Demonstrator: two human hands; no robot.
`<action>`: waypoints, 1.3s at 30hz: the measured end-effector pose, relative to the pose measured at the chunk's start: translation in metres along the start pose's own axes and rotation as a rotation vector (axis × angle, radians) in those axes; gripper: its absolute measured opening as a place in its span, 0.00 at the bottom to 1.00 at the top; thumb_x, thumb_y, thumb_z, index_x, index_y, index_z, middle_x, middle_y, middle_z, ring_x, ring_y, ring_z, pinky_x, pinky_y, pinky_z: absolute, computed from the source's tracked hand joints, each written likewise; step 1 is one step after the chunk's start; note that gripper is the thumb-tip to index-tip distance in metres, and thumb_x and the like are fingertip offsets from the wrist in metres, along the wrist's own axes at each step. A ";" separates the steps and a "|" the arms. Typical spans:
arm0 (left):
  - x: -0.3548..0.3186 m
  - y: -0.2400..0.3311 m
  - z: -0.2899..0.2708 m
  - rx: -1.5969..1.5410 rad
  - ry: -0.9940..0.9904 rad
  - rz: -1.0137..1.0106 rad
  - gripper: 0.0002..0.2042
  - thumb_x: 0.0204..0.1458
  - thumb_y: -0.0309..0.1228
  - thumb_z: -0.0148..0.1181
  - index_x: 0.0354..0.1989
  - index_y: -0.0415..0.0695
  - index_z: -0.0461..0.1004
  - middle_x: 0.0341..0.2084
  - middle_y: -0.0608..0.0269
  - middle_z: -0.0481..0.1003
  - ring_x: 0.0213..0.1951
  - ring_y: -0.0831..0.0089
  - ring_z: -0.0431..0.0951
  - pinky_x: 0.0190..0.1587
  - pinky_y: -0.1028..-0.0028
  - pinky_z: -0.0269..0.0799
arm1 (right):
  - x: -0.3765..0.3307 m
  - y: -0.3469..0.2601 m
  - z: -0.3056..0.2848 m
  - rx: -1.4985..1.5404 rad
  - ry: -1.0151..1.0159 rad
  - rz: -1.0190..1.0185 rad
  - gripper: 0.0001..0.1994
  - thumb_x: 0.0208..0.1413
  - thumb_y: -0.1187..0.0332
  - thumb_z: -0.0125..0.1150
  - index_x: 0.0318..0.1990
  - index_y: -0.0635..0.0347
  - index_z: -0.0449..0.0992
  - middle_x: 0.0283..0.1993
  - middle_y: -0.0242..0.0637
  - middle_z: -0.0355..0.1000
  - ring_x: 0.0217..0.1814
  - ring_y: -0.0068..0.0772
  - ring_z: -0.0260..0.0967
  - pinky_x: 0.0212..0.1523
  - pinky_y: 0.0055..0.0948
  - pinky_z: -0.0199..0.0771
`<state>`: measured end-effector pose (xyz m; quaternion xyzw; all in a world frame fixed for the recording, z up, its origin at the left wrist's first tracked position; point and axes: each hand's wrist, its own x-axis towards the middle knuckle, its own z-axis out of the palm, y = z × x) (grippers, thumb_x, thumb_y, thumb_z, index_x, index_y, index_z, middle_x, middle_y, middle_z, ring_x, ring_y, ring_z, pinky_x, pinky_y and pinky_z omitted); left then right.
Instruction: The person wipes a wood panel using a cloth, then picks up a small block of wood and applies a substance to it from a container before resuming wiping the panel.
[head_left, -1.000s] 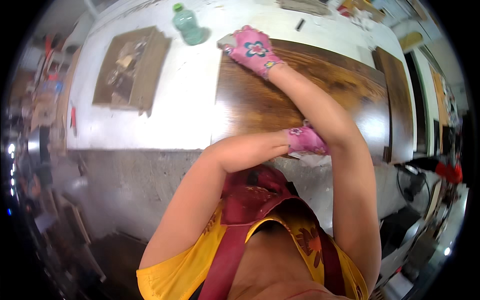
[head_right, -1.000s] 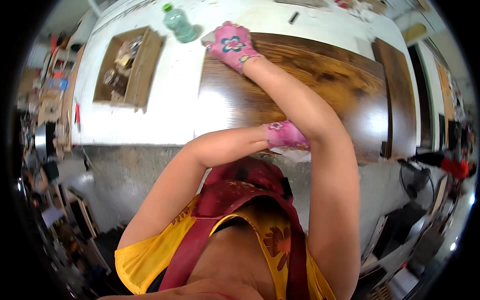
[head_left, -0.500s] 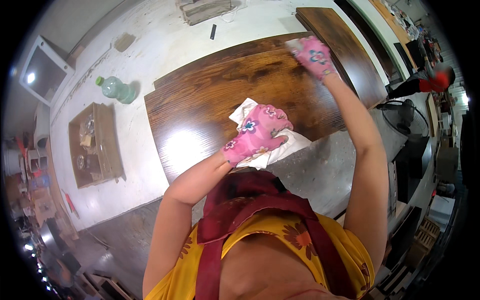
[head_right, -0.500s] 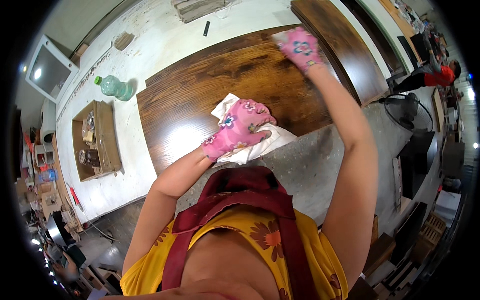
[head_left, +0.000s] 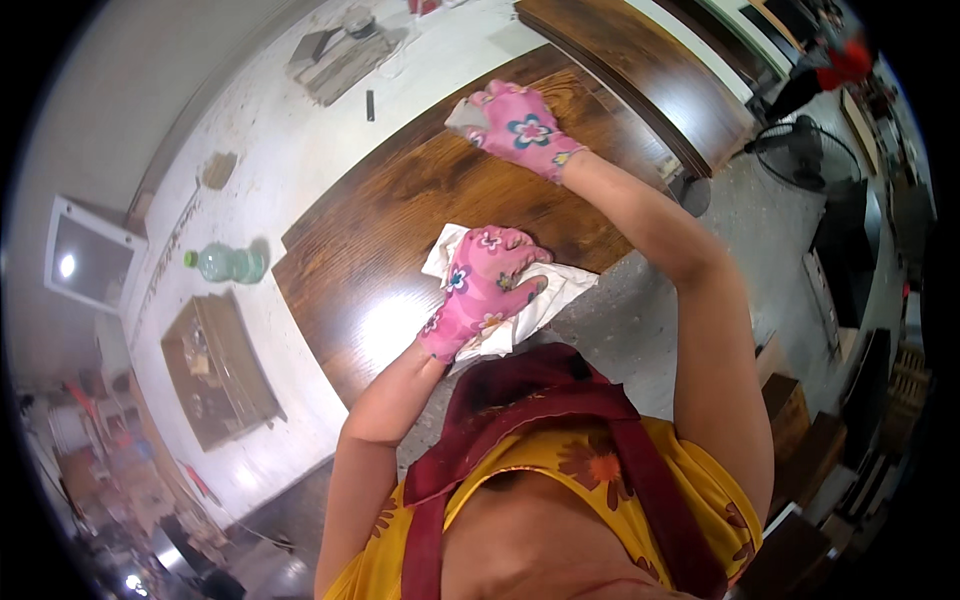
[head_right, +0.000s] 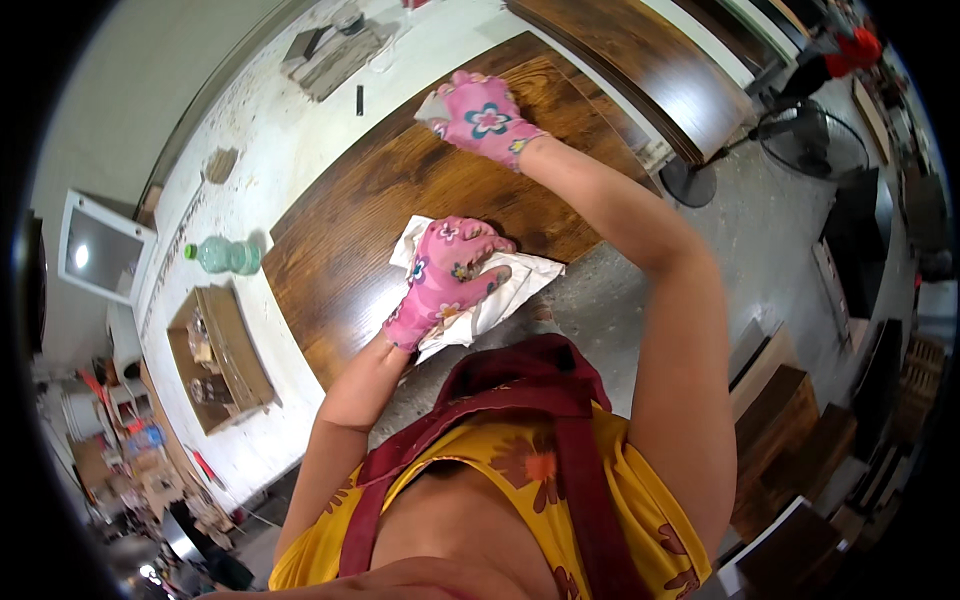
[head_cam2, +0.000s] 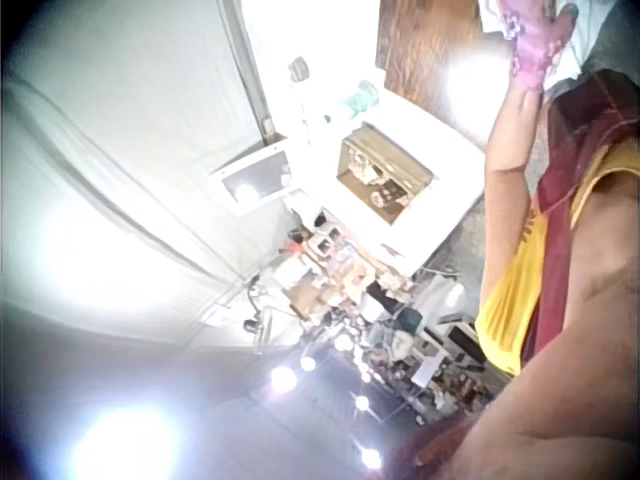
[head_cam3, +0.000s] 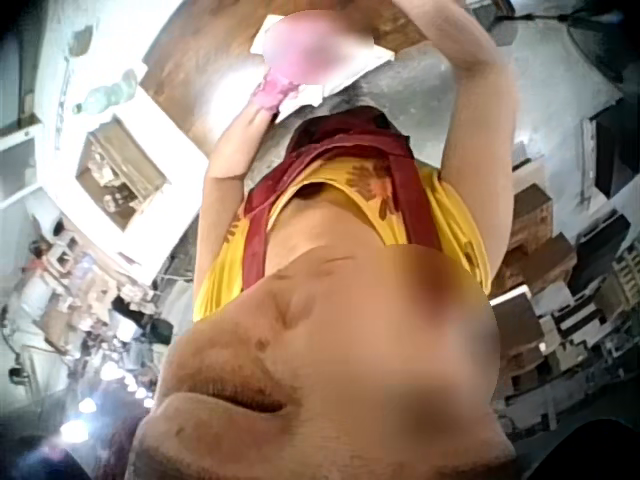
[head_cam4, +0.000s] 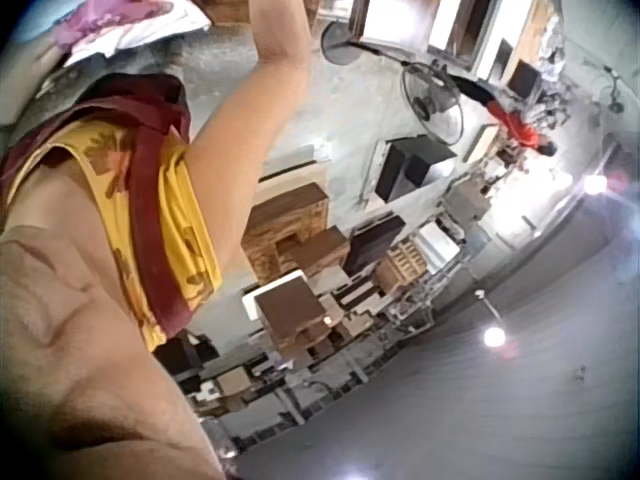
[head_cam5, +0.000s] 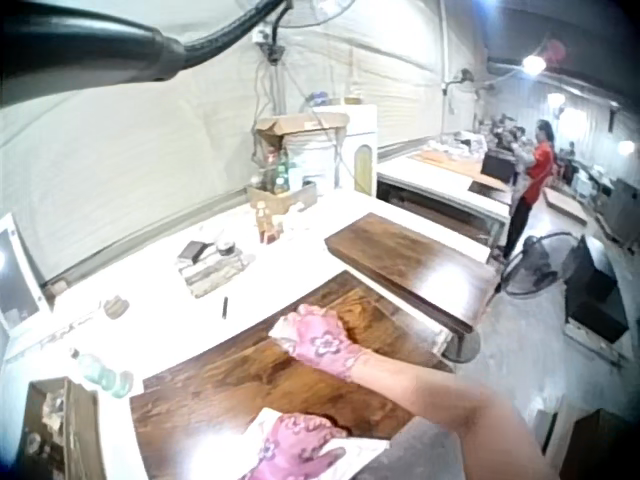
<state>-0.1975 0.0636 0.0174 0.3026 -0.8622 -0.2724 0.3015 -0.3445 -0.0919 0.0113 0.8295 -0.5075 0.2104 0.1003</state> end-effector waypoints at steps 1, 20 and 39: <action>0.001 0.001 0.000 -0.002 -0.020 -0.013 0.11 0.38 0.32 0.65 0.33 0.50 0.77 0.28 0.65 0.73 0.33 0.63 0.73 0.36 0.65 0.67 | -0.001 0.005 0.005 0.008 -0.006 0.038 0.23 0.52 0.47 0.52 0.41 0.59 0.77 0.42 0.48 0.71 0.45 0.43 0.72 0.45 0.41 0.72; 0.004 0.004 0.006 0.011 -0.023 -0.053 0.11 0.39 0.34 0.64 0.34 0.52 0.78 0.28 0.67 0.74 0.34 0.64 0.74 0.40 0.66 0.66 | -0.040 0.144 -0.017 0.037 0.003 0.559 0.24 0.52 0.48 0.53 0.43 0.61 0.76 0.44 0.48 0.72 0.48 0.48 0.70 0.49 0.43 0.69; -0.011 -0.033 -0.012 0.209 0.194 -0.144 0.09 0.42 0.24 0.62 0.34 0.44 0.79 0.32 0.60 0.78 0.38 0.66 0.76 0.44 0.67 0.69 | -0.282 0.091 -0.114 0.016 0.232 0.787 0.22 0.48 0.59 0.63 0.51 0.52 0.73 0.44 0.45 0.70 0.48 0.49 0.68 0.51 0.40 0.68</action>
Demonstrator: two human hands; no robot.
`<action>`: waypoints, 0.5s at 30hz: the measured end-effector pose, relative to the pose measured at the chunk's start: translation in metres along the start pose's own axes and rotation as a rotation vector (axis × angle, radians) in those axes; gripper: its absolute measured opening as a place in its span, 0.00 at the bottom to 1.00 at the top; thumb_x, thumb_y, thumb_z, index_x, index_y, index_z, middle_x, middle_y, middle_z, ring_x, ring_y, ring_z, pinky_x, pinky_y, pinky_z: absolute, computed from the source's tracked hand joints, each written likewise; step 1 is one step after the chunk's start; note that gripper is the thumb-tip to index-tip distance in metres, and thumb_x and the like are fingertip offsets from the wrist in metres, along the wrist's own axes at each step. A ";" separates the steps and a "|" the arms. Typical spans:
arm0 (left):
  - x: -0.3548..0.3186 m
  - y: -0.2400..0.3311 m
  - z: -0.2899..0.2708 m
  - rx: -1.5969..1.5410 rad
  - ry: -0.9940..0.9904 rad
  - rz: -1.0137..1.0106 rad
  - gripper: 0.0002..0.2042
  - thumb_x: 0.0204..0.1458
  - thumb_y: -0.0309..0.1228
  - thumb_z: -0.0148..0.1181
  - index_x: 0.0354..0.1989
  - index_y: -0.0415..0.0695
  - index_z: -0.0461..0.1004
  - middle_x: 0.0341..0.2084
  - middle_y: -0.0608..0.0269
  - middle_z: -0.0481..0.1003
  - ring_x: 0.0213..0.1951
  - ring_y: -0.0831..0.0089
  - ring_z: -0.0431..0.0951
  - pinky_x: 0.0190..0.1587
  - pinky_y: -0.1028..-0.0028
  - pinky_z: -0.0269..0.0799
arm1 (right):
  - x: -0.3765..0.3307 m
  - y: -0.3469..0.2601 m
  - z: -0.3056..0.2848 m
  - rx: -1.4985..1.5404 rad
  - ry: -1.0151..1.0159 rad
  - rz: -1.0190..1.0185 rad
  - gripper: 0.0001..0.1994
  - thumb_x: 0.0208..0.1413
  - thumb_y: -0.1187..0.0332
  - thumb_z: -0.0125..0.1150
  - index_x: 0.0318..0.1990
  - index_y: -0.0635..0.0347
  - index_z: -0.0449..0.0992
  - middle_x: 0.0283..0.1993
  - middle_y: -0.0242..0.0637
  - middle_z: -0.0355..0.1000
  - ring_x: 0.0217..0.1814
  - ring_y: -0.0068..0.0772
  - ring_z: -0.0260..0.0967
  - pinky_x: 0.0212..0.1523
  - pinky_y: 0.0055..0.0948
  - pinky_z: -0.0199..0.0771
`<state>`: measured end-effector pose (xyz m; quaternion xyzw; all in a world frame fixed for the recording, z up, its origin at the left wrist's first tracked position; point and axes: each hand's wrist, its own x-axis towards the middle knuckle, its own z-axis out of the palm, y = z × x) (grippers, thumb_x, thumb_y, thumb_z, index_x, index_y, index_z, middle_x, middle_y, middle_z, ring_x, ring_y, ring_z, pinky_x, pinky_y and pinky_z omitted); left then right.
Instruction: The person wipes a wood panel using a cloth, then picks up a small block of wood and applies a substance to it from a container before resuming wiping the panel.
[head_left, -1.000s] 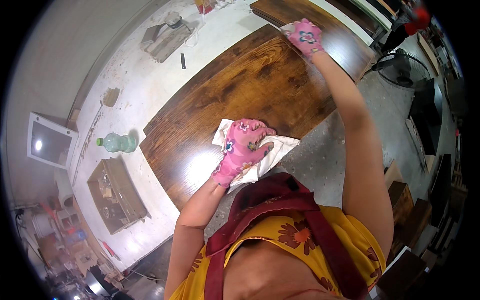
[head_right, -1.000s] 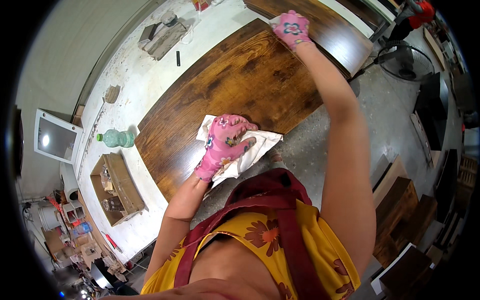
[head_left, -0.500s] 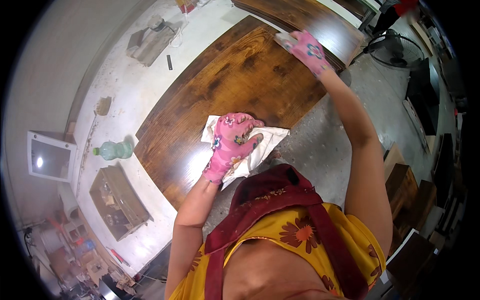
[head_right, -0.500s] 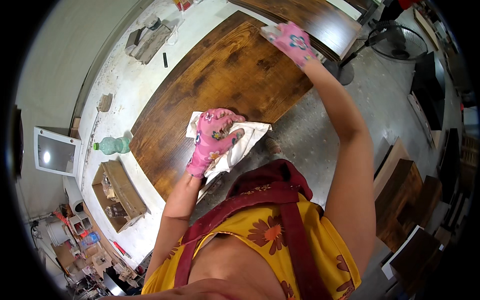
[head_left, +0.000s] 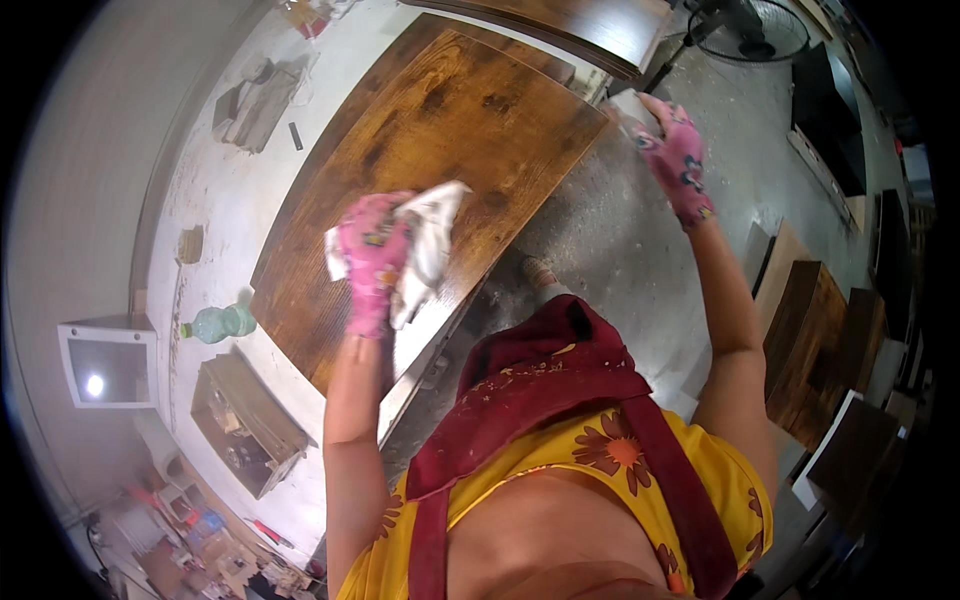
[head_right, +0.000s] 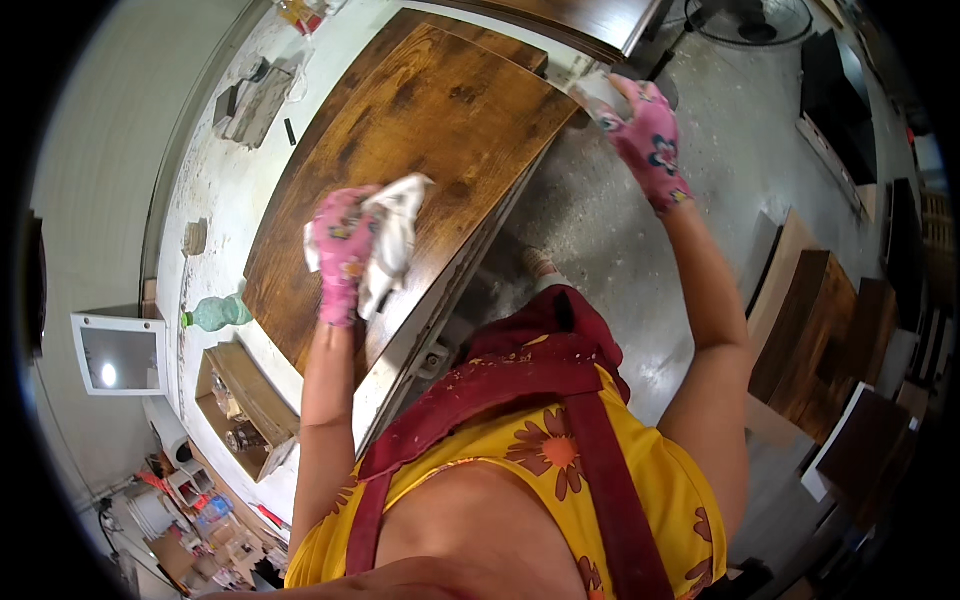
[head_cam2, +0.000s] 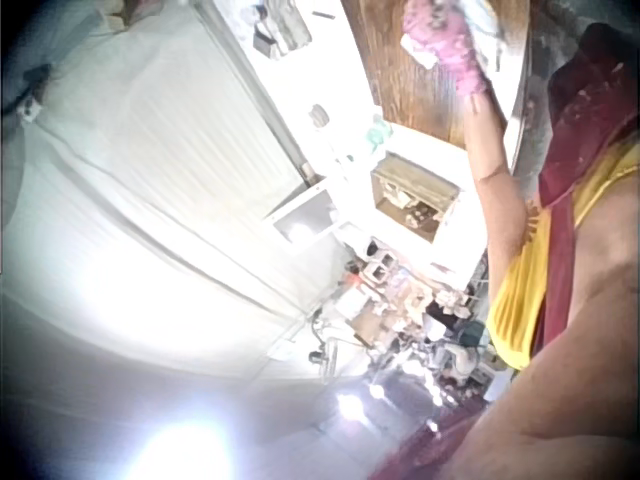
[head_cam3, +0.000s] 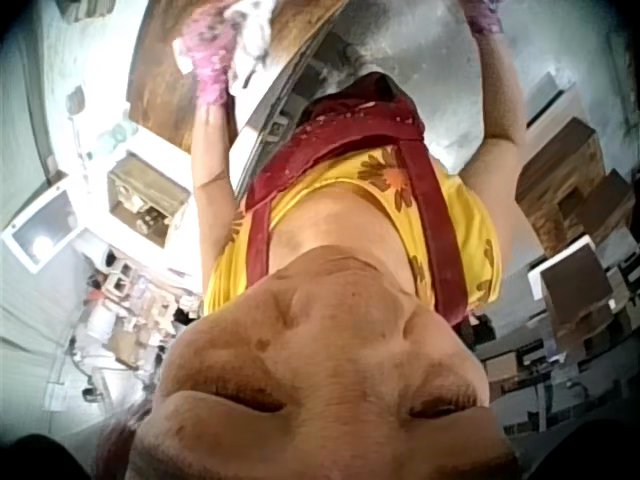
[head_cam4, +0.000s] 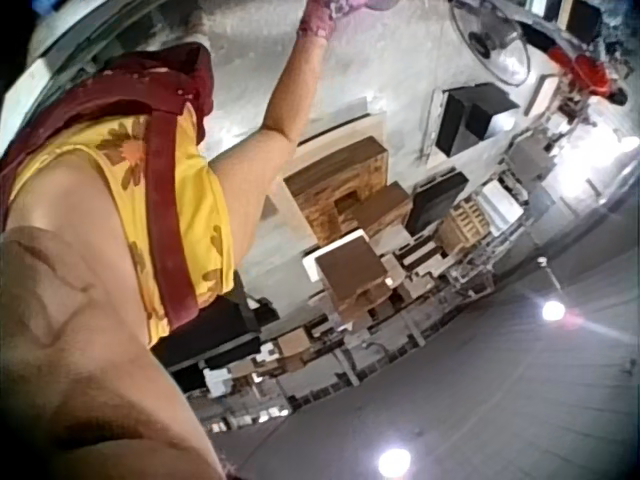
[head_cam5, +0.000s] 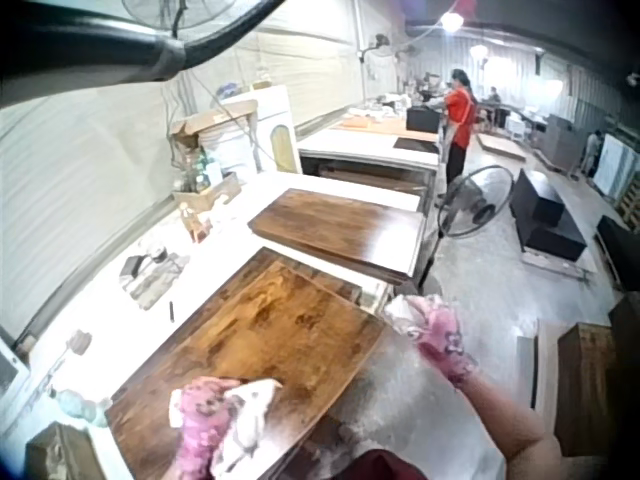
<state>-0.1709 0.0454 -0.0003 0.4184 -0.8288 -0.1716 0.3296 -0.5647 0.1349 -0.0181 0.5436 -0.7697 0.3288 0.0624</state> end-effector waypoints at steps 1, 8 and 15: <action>0.001 -0.013 -0.009 0.039 0.037 -0.027 0.10 0.43 0.24 0.61 0.36 0.44 0.79 0.33 0.60 0.78 0.39 0.67 0.76 0.45 0.67 0.69 | -0.001 -0.008 0.007 -0.033 0.015 0.010 0.22 0.47 0.59 0.63 0.52 0.51 0.73 0.44 0.44 0.70 0.48 0.48 0.68 0.50 0.40 0.68; -0.003 -0.050 -0.021 -0.003 0.097 -0.112 0.14 0.45 0.24 0.62 0.43 0.47 0.79 0.36 0.62 0.77 0.42 0.69 0.75 0.48 0.72 0.67 | -0.061 -0.067 0.015 -0.074 0.032 -0.015 0.29 0.46 0.53 0.62 0.57 0.48 0.68 0.46 0.44 0.66 0.50 0.46 0.63 0.52 0.43 0.62; -0.003 -0.044 -0.020 0.007 0.084 -0.179 0.14 0.45 0.24 0.63 0.43 0.43 0.78 0.35 0.63 0.77 0.40 0.72 0.75 0.47 0.74 0.68 | -0.127 -0.118 0.024 0.038 -0.013 -0.274 0.32 0.47 0.49 0.60 0.59 0.50 0.66 0.46 0.43 0.64 0.48 0.46 0.61 0.53 0.46 0.58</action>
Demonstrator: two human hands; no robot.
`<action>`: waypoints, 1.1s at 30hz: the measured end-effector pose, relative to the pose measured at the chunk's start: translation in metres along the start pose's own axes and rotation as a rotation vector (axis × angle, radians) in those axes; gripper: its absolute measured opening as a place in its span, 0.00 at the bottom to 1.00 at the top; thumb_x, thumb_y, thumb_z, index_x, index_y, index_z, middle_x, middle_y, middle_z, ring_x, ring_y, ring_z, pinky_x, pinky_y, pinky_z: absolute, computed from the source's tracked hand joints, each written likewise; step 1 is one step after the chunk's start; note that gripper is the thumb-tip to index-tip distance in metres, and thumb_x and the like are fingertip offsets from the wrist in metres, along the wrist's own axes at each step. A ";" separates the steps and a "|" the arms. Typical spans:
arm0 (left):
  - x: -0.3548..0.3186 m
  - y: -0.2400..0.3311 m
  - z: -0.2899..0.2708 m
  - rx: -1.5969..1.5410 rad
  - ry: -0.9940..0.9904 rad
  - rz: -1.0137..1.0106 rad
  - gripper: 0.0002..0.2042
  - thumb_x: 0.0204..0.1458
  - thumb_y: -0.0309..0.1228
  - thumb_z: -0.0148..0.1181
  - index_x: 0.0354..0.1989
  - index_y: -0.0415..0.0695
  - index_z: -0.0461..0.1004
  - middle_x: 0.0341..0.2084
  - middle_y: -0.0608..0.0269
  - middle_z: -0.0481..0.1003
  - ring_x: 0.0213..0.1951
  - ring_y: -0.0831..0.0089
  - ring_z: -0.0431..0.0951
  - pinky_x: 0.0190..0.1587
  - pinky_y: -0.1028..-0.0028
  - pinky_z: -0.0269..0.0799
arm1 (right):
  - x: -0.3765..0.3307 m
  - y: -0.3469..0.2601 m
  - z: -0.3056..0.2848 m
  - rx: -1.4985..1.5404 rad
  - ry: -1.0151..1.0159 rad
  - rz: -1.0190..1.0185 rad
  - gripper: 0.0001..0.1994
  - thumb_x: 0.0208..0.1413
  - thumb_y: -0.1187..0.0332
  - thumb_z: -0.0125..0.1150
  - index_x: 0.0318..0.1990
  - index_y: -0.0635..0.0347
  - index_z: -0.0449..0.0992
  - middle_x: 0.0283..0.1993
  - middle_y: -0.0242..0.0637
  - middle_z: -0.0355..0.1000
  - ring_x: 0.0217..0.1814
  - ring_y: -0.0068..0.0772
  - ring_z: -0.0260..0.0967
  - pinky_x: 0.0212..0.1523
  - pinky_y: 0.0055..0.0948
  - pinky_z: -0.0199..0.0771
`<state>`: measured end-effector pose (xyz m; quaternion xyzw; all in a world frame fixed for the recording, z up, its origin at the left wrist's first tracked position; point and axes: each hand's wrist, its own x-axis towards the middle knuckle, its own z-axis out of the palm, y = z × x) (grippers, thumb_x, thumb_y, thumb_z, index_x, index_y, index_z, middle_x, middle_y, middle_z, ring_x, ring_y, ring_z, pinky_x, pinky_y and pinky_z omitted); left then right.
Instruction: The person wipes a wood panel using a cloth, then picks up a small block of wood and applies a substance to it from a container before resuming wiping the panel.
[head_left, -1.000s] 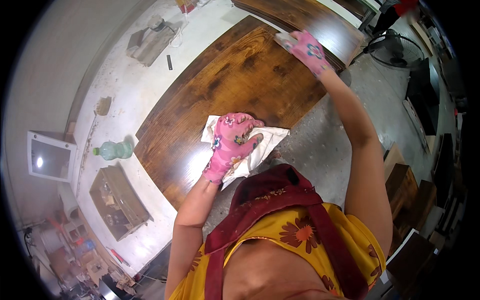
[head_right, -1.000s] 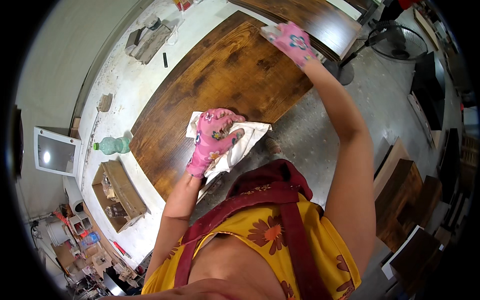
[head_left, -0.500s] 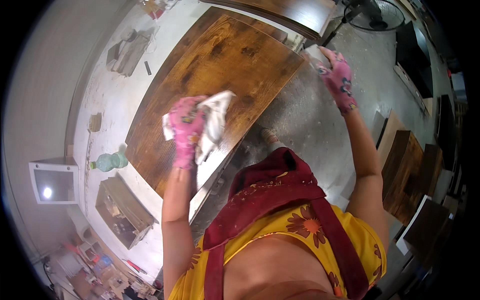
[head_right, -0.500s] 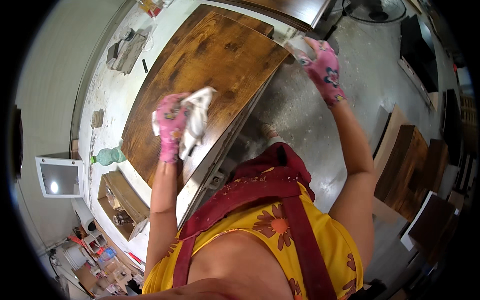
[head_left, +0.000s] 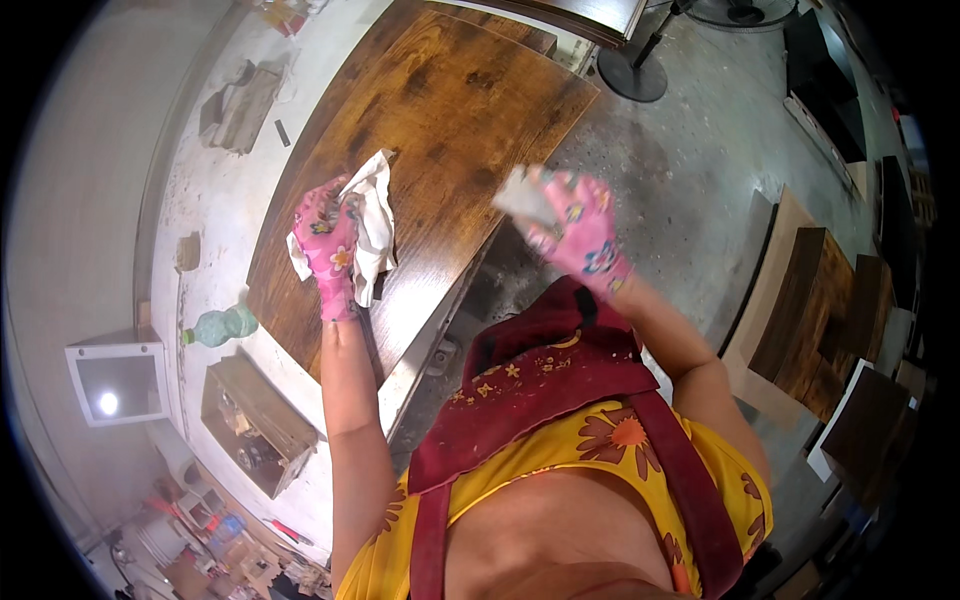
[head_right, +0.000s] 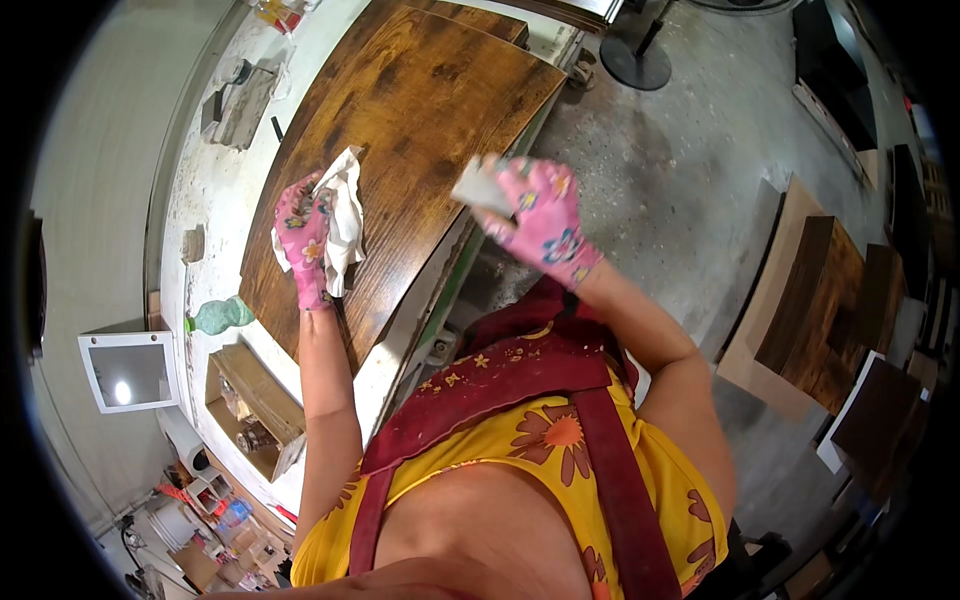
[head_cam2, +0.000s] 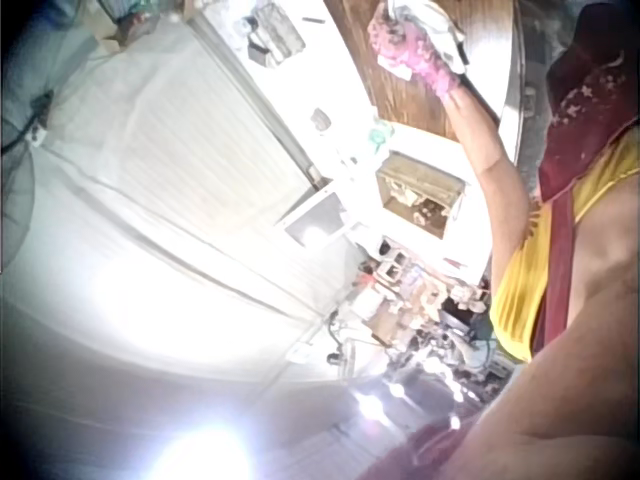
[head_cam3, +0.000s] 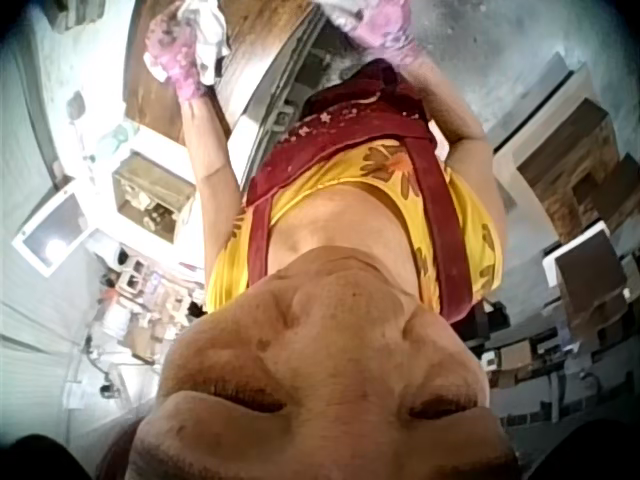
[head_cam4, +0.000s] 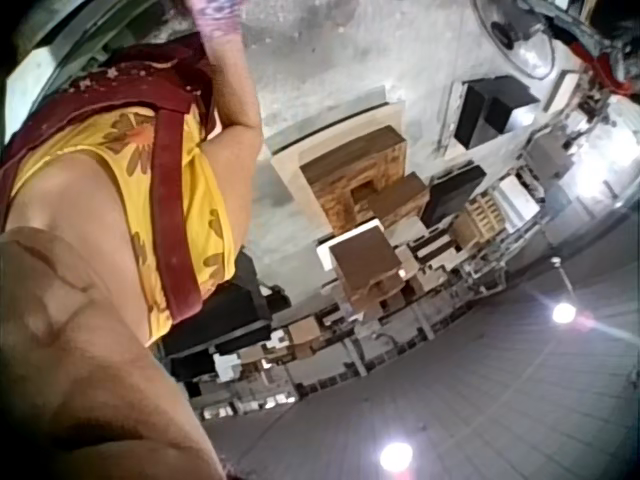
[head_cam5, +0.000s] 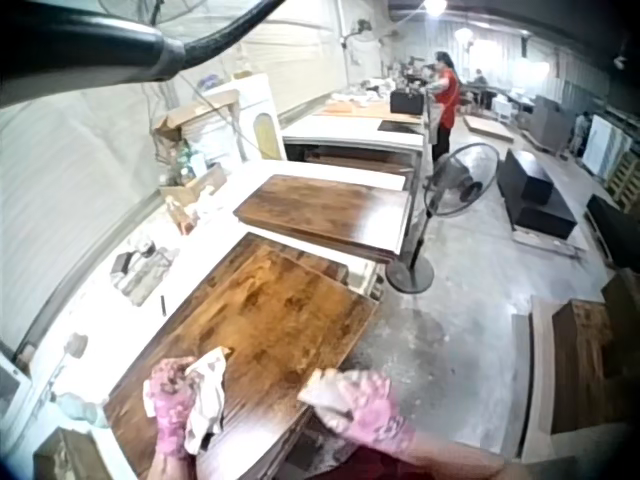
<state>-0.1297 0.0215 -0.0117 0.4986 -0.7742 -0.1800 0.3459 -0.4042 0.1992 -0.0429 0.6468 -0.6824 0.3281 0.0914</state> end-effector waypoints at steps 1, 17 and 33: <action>0.000 -0.002 0.001 -0.037 0.004 -0.006 0.13 0.45 0.24 0.63 0.42 0.45 0.78 0.35 0.63 0.77 0.40 0.70 0.74 0.46 0.73 0.68 | 0.008 0.017 -0.004 0.004 -0.026 0.053 0.33 0.46 0.49 0.60 0.61 0.51 0.64 0.47 0.44 0.63 0.50 0.47 0.60 0.53 0.47 0.57; 0.003 -0.010 0.005 -0.109 0.011 -0.012 0.14 0.44 0.24 0.62 0.42 0.49 0.79 0.34 0.63 0.76 0.39 0.69 0.74 0.44 0.72 0.68 | 0.041 0.158 0.012 0.831 0.353 0.623 0.16 0.55 0.74 0.56 0.52 0.62 0.73 0.48 0.36 0.70 0.50 0.27 0.70 0.51 0.23 0.68; 0.023 0.092 0.101 0.114 -0.501 0.845 0.32 0.43 0.37 0.61 0.61 0.51 0.63 0.63 0.56 0.58 0.64 0.57 0.58 0.67 0.55 0.48 | 0.197 0.141 0.072 0.626 -0.175 -0.181 0.20 0.56 0.68 0.51 0.56 0.60 0.69 0.41 0.37 0.74 0.40 0.27 0.70 0.43 0.25 0.68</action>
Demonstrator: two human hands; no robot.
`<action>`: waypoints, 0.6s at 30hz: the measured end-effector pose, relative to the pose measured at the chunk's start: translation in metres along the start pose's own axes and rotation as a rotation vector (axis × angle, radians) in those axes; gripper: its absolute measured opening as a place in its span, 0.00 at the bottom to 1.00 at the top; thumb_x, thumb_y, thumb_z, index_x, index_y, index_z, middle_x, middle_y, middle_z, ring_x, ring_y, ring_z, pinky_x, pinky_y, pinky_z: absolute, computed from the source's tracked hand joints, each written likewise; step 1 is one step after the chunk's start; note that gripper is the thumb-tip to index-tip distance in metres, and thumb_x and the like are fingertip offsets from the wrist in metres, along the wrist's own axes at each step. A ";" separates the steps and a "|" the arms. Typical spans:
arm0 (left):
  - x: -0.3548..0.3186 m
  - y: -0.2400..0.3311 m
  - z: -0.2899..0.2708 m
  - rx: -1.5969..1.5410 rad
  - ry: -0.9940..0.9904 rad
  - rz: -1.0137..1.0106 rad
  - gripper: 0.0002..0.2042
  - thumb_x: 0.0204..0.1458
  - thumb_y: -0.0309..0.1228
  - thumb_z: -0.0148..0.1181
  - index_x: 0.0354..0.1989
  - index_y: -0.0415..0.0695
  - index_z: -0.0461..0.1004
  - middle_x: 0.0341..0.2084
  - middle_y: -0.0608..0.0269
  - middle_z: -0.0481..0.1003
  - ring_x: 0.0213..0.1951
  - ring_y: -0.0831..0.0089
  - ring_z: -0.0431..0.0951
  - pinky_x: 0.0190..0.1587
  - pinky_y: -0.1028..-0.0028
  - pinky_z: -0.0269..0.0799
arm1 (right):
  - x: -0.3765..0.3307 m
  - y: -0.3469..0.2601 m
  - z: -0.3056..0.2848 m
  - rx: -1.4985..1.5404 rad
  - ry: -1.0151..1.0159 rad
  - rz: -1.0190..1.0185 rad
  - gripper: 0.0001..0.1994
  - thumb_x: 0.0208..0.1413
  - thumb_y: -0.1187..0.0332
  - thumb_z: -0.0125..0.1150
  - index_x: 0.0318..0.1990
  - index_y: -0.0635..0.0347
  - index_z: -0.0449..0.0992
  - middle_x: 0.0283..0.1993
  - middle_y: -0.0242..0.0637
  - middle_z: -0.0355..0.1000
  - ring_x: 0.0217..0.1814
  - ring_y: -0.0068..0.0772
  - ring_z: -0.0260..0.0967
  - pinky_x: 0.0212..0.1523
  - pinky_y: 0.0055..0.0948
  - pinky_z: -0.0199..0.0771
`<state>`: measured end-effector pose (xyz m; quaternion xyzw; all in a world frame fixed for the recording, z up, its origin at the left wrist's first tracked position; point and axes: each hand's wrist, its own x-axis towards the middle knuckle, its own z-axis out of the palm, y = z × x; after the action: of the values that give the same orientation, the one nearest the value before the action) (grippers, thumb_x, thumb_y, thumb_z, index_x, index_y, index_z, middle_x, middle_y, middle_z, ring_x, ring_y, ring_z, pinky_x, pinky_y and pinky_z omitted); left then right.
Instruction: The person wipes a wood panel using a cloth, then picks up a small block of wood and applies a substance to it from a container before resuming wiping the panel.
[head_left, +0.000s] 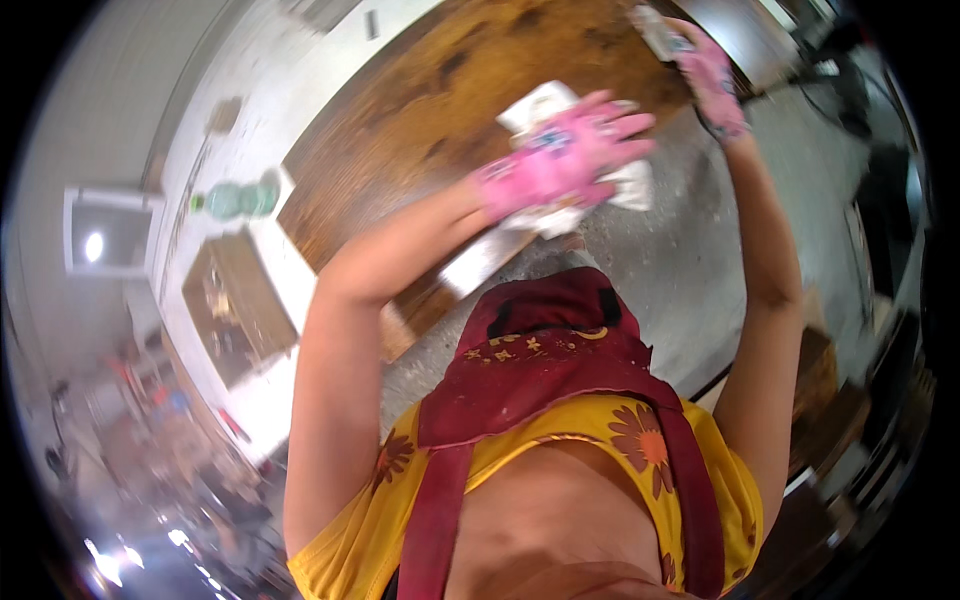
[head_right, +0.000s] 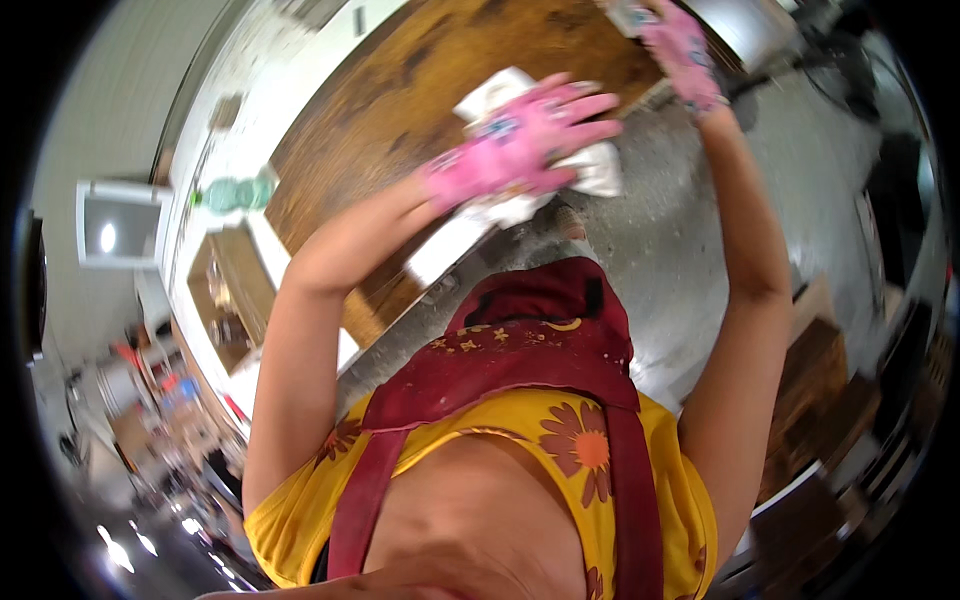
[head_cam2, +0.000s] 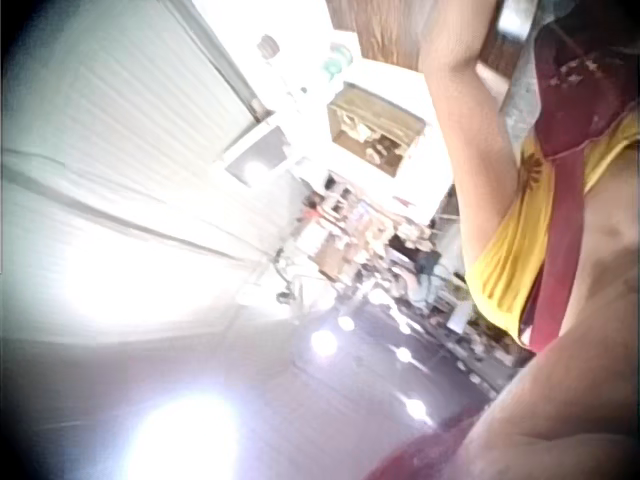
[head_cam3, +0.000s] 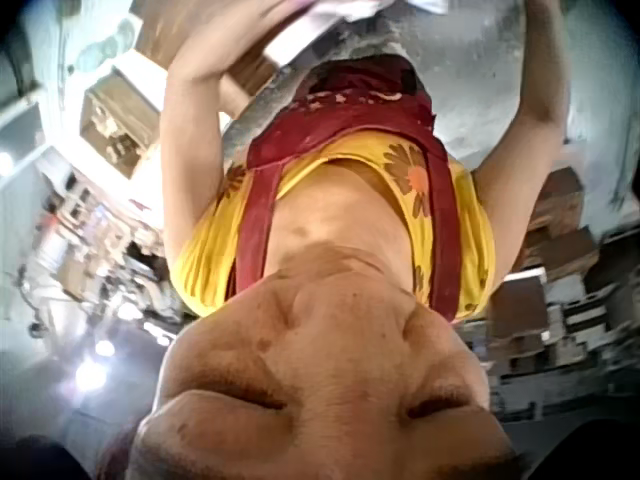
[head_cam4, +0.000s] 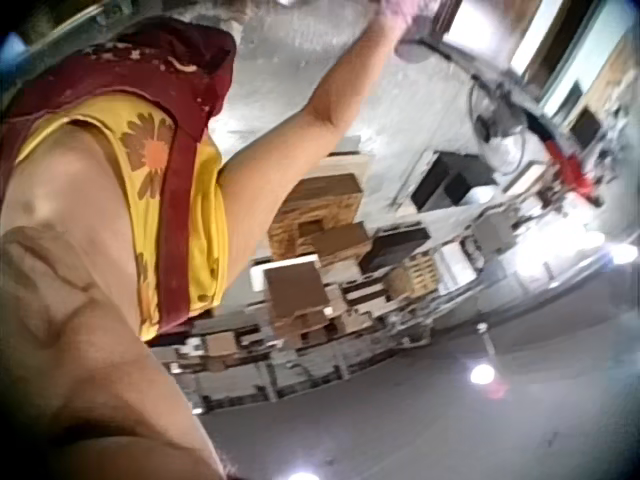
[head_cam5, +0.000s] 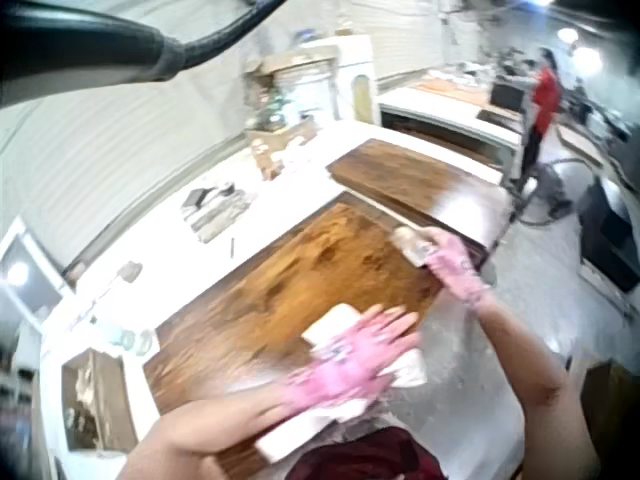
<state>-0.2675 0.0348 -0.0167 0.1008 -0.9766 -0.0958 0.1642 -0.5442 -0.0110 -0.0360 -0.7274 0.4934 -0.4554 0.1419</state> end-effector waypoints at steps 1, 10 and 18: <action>0.012 -0.009 0.010 -0.001 0.070 0.021 0.31 0.43 0.36 0.61 0.60 0.50 0.63 0.62 0.56 0.59 0.63 0.58 0.59 0.67 0.57 0.49 | 0.009 0.017 0.002 0.096 0.042 -0.188 0.21 0.55 0.68 0.50 0.57 0.59 0.68 0.39 0.36 0.74 0.36 0.26 0.69 0.39 0.26 0.69; -0.038 0.012 0.010 -0.073 0.106 -0.033 0.32 0.45 0.38 0.58 0.63 0.50 0.59 0.65 0.57 0.55 0.64 0.62 0.58 0.69 0.60 0.47 | 0.024 0.027 0.041 -0.098 0.170 0.363 0.21 0.47 0.69 0.52 0.51 0.49 0.76 0.45 0.45 0.75 0.45 0.38 0.72 0.48 0.28 0.68; -0.196 0.095 -0.051 -0.337 0.120 -0.351 0.29 0.50 0.41 0.58 0.62 0.50 0.61 0.64 0.61 0.58 0.63 0.66 0.62 0.68 0.57 0.46 | 0.028 0.023 0.030 -0.399 0.209 0.156 0.17 0.54 0.68 0.54 0.52 0.52 0.75 0.48 0.42 0.74 0.51 0.38 0.69 0.53 0.29 0.65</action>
<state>-0.0841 0.1631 -0.0074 0.2453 -0.9029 -0.2782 0.2171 -0.5308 -0.0531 -0.0524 -0.6496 0.6404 -0.4092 -0.0217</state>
